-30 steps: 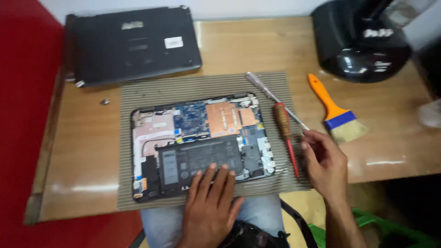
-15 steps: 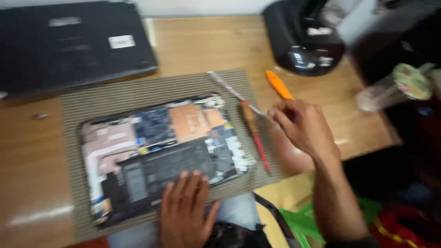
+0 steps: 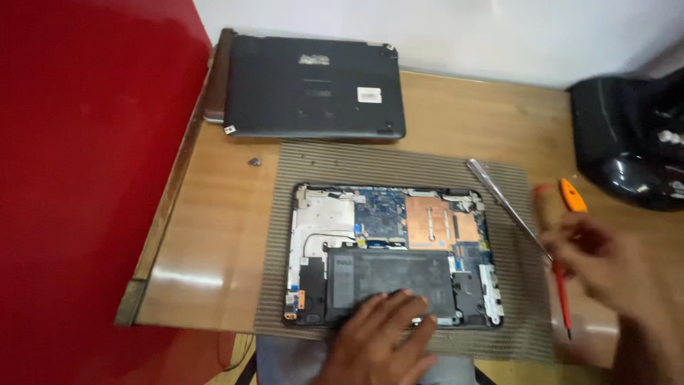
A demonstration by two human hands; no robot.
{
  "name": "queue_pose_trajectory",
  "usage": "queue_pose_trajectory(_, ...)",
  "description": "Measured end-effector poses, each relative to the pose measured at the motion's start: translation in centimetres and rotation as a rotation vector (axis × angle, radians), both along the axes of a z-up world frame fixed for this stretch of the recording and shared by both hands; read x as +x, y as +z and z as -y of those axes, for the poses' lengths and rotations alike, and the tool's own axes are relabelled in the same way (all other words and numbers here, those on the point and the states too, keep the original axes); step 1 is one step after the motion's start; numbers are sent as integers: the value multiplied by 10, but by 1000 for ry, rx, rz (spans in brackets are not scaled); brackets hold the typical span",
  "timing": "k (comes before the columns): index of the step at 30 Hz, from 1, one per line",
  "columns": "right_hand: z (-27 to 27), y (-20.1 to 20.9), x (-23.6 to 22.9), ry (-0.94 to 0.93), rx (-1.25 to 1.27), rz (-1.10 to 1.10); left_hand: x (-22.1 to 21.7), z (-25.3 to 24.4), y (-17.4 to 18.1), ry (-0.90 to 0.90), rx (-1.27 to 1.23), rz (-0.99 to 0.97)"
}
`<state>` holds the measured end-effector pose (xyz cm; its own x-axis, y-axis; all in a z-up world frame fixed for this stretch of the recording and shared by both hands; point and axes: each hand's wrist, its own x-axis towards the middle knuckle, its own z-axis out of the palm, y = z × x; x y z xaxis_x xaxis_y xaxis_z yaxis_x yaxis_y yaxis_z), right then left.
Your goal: The person removes a laptop battery, disconnects the power cable, and then reconnects it before placing the battery back into the laptop chassis. The person uses a red plastic pry tool to assist with the disconnection and reconnection of the battery cable.
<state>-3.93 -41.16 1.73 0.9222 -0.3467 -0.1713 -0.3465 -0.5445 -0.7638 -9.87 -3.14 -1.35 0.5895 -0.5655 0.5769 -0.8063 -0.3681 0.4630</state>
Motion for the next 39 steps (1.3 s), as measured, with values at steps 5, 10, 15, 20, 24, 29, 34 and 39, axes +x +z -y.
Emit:
queue_pose_trajectory(5,-67,41,31,35,292,534,114,-62,52,215,-144,-32)
queue_pose_trajectory(10,-142,46,75,138,517,563,216,-89,53,257,112,21)
queue_pose_trajectory(15,-162,26,89,163,624,613,231,-67,31,160,340,-147)
queue_pose_trajectory(20,-153,11,82,127,529,633,237,-73,18,116,319,-49)
queue_pose_trajectory(24,-152,3,83,176,583,683,238,-73,16,141,309,33)
queue_pose_trajectory(29,-176,25,107,279,598,526,240,-77,10,175,205,62)
queue_pose_trajectory(34,-200,29,127,268,576,429,242,-91,14,186,154,91)
queue_pose_trajectory(39,-210,22,134,393,470,465,240,-98,12,298,228,219)
